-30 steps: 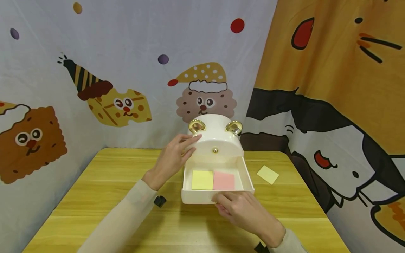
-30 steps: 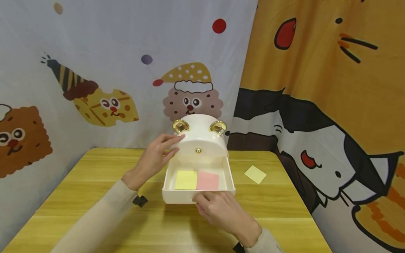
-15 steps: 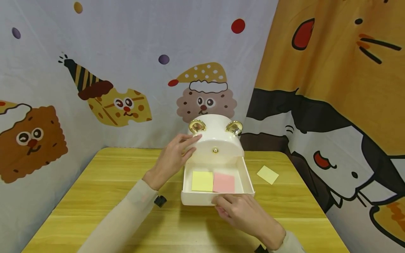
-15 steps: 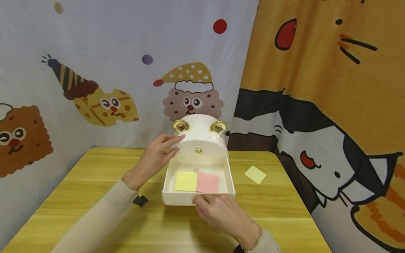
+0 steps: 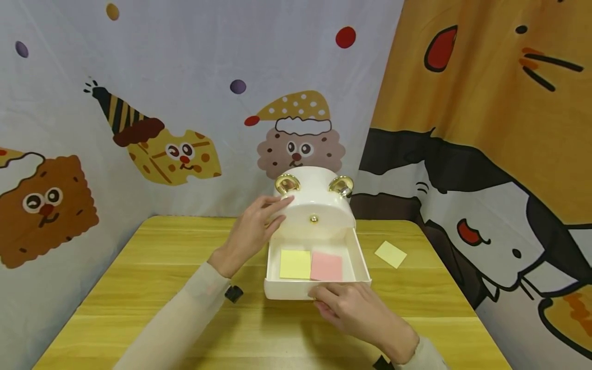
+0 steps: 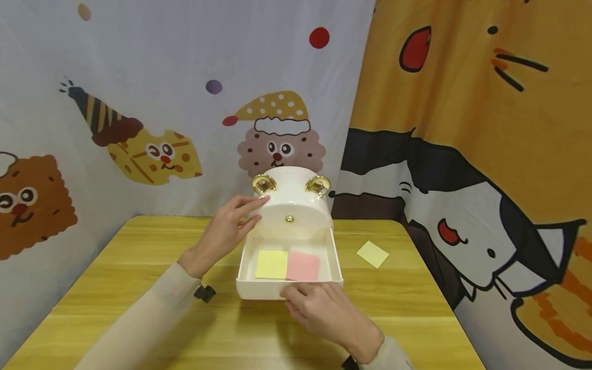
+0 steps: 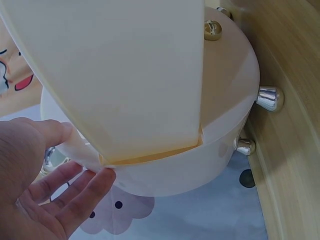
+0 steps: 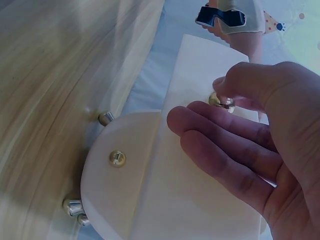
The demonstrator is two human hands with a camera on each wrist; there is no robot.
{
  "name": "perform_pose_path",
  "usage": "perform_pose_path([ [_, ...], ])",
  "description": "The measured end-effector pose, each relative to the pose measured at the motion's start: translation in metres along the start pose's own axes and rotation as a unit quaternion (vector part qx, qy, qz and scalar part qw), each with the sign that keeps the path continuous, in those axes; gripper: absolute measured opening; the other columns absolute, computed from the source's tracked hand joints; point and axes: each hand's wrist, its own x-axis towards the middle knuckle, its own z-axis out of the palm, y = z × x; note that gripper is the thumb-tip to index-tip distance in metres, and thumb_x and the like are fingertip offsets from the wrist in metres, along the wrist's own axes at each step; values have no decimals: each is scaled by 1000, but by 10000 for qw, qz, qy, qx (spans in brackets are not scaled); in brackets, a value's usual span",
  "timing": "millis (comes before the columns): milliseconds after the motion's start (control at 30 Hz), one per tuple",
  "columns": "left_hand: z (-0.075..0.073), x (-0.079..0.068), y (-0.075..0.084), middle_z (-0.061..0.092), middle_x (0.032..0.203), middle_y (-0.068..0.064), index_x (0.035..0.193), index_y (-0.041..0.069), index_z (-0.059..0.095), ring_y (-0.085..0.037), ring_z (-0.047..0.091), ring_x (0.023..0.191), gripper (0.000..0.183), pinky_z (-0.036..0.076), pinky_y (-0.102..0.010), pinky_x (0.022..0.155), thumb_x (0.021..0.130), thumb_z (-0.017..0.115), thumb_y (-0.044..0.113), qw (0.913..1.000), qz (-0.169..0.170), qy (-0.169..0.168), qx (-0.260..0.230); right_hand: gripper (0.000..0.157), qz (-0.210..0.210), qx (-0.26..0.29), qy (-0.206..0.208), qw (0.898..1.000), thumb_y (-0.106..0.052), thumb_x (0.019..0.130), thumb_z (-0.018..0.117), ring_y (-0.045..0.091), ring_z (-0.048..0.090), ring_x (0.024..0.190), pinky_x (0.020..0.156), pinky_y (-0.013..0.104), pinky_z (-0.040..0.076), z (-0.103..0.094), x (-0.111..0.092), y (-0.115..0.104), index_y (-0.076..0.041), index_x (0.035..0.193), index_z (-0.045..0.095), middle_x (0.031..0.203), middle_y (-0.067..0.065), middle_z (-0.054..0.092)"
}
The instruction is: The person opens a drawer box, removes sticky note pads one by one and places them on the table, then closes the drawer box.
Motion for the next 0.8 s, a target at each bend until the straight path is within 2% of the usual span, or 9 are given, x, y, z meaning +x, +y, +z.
perform_pose_path([
  [233, 2, 1, 0, 74, 143, -19, 165, 22, 69, -28, 80, 107, 56, 67, -34, 74, 111, 83, 14, 9999, 60, 120, -30, 42, -37, 39, 55, 10000, -12, 84, 103, -1, 66, 63, 56, 13, 52, -6, 3, 2, -21, 119, 81, 104, -13, 86],
  [333, 2, 1, 0, 74, 143, -18, 164, 22, 70, -27, 80, 105, 56, 67, -34, 72, 110, 84, 14, 9999, 24, 137, -12, 42, -80, 61, 25, 9999, -12, 84, 102, -3, 63, 60, 54, 10, 48, -9, 5, 3, -21, 120, 81, 99, -13, 85],
  [567, 2, 2, -1, 74, 142, -17, 163, 24, 70, -25, 80, 101, 56, 67, -33, 72, 110, 84, 15, 9999, -9, 104, 57, 39, -169, 37, -90, 9998, -10, 84, 98, -6, 45, 53, 53, 4, 31, -19, 13, 7, -21, 118, 83, 76, -16, 68],
  [800, 1, 2, -1, 74, 142, -16, 164, 24, 70, -22, 76, 92, 54, 64, -32, 69, 112, 82, 18, 10000, -12, 37, 36, 33, -176, 93, -245, 9995, -13, 88, 99, -6, 43, 53, 54, 4, 27, -26, 23, 10, -22, 115, 84, 75, -15, 64],
])
